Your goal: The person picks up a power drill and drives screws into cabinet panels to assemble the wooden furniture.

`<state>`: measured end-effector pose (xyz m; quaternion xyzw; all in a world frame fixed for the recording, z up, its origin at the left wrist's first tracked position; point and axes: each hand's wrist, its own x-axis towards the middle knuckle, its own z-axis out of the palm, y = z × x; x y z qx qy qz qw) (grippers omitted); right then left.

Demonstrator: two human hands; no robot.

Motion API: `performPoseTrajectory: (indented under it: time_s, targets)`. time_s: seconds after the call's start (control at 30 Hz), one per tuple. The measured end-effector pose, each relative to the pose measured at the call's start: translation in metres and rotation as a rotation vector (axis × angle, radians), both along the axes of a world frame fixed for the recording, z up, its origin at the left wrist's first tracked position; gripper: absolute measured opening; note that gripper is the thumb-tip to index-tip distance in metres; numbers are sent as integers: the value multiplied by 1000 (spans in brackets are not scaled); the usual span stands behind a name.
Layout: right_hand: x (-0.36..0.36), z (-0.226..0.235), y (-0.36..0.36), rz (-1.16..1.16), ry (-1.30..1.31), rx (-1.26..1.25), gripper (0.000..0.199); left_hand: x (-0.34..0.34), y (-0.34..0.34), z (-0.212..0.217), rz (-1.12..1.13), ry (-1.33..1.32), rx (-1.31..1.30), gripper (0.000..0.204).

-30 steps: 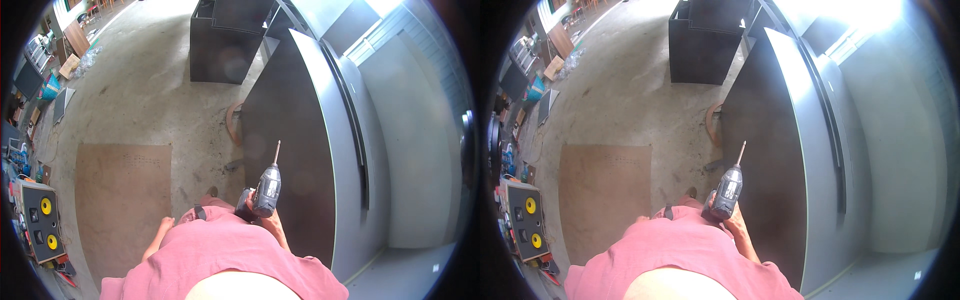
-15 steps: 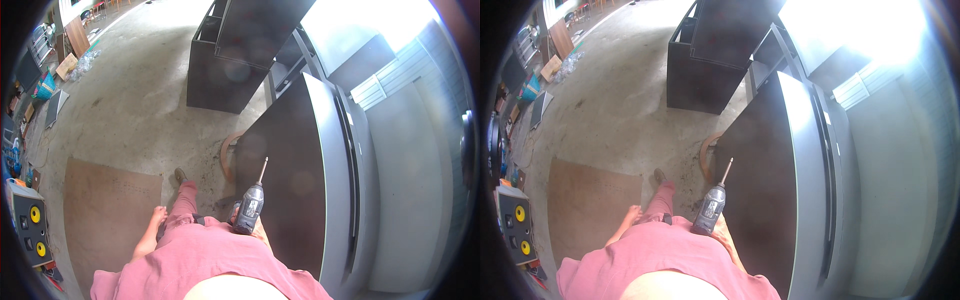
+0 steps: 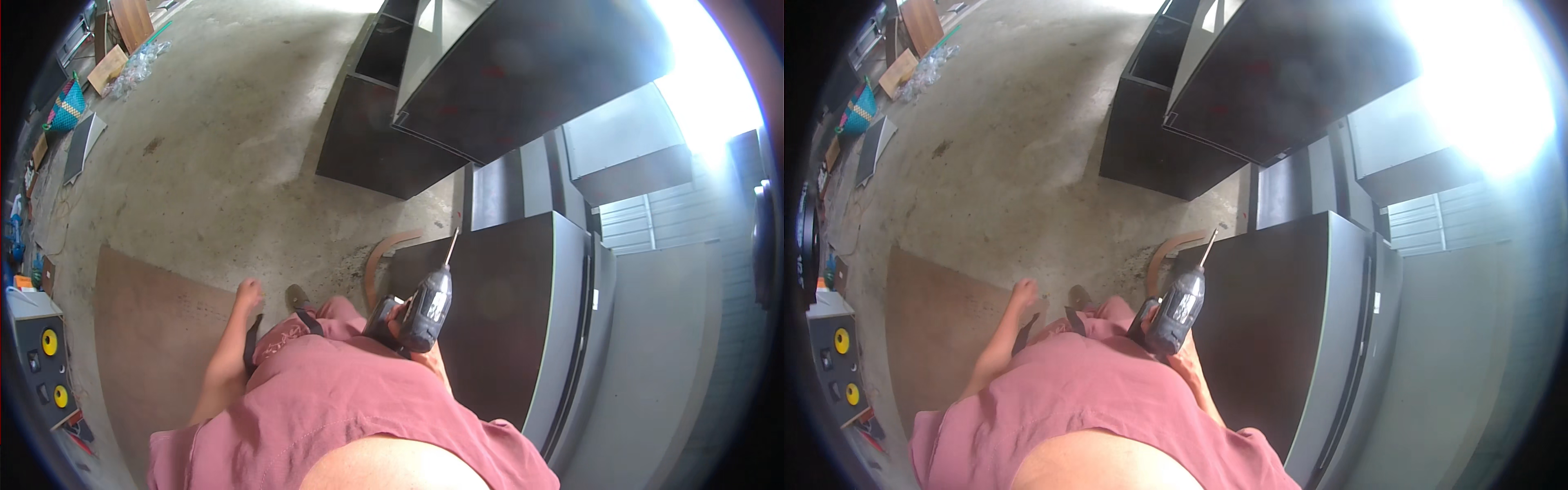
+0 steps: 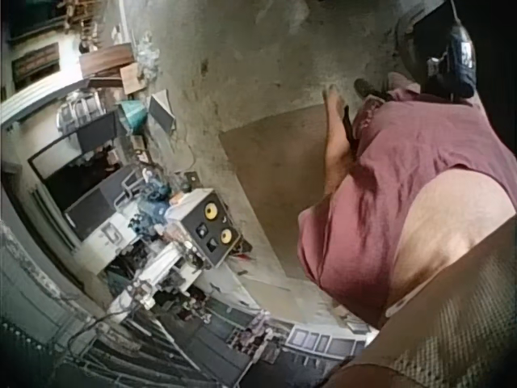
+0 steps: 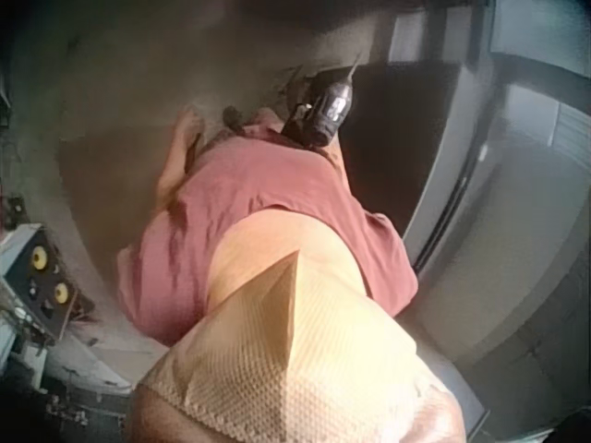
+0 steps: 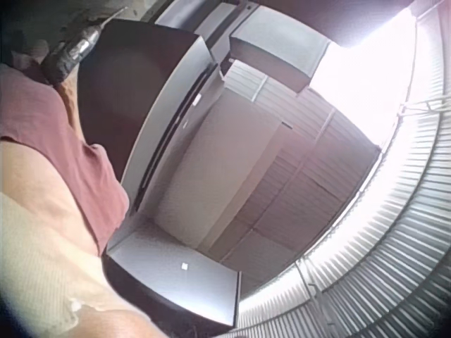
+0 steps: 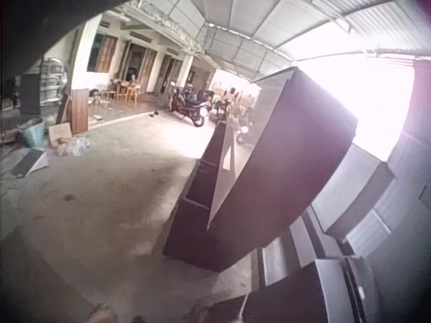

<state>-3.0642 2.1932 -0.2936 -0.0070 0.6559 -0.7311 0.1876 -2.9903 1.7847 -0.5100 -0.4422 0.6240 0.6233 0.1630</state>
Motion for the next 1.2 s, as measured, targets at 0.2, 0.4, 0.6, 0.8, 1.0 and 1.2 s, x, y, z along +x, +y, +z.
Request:
performPoseTrajectory:
  time_s: [0.2, 0.4, 0.6, 0.8, 1.0, 1.2]
  targets:
    - [-106, 80, -95, 104, 103, 208, 35, -185, 6, 113, -293, 175, 170, 41]
    - [-226, 143, -186, 141, -177, 11, 27, -312, 12, 193, -731, 310, 420, 56]
    - [-341, 133, -224, 275, 91, 142, 36, -428, 2, 259, -807, 110, 534, 56]
    - [-398, 147, -261, 153, -11, 220, 51, -510, -11, 241, -702, -8, 1012, 67]
    - [-437, 156, -293, -40, -271, 223, 36, -557, -14, 220, -870, -209, 945, 68]
    - [-470, 179, -340, -351, -333, -85, 18, -599, -28, 232, -979, -252, 969, 50]
